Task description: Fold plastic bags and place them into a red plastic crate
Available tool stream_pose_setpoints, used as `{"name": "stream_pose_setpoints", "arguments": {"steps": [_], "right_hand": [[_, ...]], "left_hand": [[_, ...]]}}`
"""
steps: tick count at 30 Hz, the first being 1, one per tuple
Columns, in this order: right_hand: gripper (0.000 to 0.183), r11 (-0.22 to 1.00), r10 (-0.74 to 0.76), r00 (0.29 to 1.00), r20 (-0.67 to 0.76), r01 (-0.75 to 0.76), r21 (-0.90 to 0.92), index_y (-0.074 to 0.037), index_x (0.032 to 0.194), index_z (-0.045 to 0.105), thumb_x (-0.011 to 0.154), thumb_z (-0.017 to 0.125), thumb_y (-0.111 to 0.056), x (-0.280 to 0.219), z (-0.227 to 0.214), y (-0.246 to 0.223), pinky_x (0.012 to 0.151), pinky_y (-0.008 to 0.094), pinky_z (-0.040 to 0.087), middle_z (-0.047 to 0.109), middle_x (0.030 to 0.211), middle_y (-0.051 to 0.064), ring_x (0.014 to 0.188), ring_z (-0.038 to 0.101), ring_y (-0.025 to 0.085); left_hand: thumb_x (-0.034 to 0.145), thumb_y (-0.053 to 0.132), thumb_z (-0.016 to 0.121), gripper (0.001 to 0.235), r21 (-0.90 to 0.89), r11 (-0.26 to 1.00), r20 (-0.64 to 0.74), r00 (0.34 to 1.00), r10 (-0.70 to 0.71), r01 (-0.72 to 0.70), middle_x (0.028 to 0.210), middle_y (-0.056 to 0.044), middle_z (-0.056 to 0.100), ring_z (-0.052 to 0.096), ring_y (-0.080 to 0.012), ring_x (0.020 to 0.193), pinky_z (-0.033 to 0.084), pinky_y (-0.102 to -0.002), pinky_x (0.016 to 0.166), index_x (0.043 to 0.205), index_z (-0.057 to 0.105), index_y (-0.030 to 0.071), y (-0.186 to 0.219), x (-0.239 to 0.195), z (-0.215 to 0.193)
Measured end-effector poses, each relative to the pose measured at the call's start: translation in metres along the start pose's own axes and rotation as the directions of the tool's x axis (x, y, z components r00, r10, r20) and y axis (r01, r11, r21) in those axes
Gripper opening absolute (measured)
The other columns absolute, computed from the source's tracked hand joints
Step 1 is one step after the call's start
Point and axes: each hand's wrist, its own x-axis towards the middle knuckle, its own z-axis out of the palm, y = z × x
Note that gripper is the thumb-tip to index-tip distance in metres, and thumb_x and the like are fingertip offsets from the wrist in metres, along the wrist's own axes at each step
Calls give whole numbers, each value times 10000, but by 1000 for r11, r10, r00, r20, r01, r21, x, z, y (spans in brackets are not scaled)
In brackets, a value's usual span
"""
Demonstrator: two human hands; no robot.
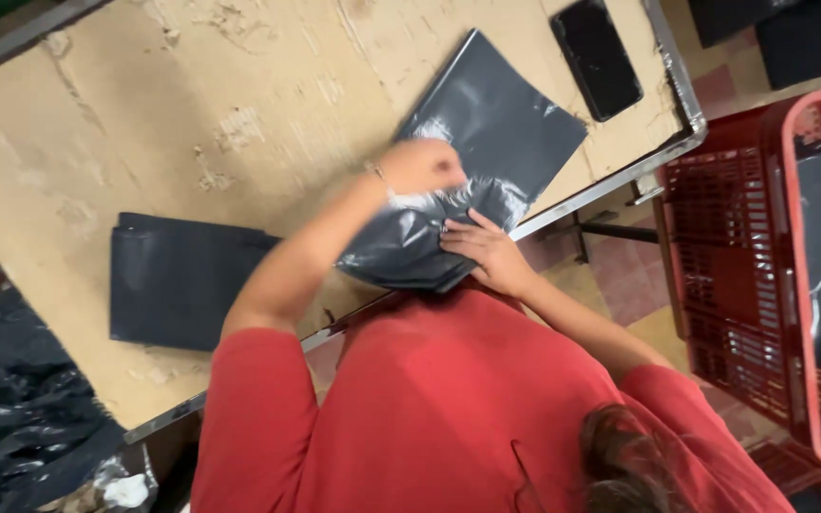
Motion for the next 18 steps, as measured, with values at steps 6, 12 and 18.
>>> {"name": "stream_pose_setpoints", "arguments": {"steps": [6,12,18], "right_hand": [[332,526,693,719,-46,-461,715,32,1309,654,997,634,-80,-116,50,118,1111,580,434,688,1264,176,1211,633,337],[273,-185,920,311,241,-198,963,-49,1177,630,1065,621,-297,-73,-6,123,823,569,629,721,1066,193,953,770,335],[346,-314,848,328,416,-320,894,-76,1203,587,1085,520,-394,-32,-54,102,717,581,646,727,1058,195,888,775,362]], "left_hand": [[970,756,115,967,-766,472,287,890,-356,436,1312,-258,678,605,-348,1331,410,-417,1158,1175,687,4,-36,-12,-42],[925,393,793,229,-334,917,-476,800,-365,220,775,47,717,711,-138,805,572,-284,760,863,724,184,-101,-1,23],[1038,494,524,310,131,785,-622,667,-411,606,1172,-70,612,732,-372,691,633,-474,648,1058,523,185,-66,20,49]]}}
